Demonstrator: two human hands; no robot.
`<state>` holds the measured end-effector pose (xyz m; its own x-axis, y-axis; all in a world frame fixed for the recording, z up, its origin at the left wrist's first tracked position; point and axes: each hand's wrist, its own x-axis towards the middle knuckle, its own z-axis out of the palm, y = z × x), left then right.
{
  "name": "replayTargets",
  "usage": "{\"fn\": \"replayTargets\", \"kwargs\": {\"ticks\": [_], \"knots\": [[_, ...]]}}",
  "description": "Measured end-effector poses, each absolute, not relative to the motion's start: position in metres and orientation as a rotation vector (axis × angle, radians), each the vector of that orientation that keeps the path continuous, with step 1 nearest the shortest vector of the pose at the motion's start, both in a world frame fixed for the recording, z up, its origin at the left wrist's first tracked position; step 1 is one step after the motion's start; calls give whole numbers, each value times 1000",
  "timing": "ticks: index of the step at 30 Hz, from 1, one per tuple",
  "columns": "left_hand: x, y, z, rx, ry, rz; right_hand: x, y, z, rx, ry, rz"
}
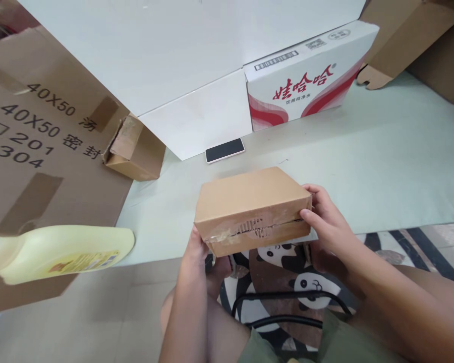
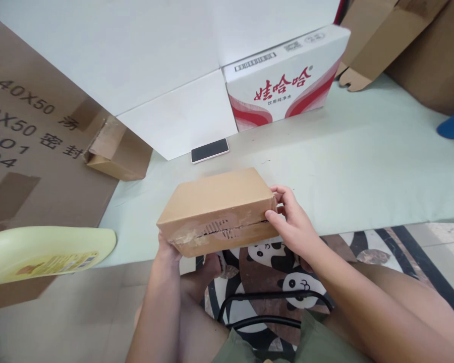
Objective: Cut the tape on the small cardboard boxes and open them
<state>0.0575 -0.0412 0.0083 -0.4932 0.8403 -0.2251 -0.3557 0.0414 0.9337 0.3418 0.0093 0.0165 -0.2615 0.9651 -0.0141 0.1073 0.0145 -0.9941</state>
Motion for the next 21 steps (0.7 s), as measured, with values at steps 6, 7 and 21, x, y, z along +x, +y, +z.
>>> {"fn": "replayTargets", "kwargs": {"ticks": [6,7,21], "knots": [[59,-40,12,457,1403,1622,342,9,17,-1155,-1484,1358],[59,-40,12,477,1402,1615,342,9,17,-1155,-1481,1361],[59,-43,7,537,1384,1611,342,10,18,-1162,-1495,1344]]}}
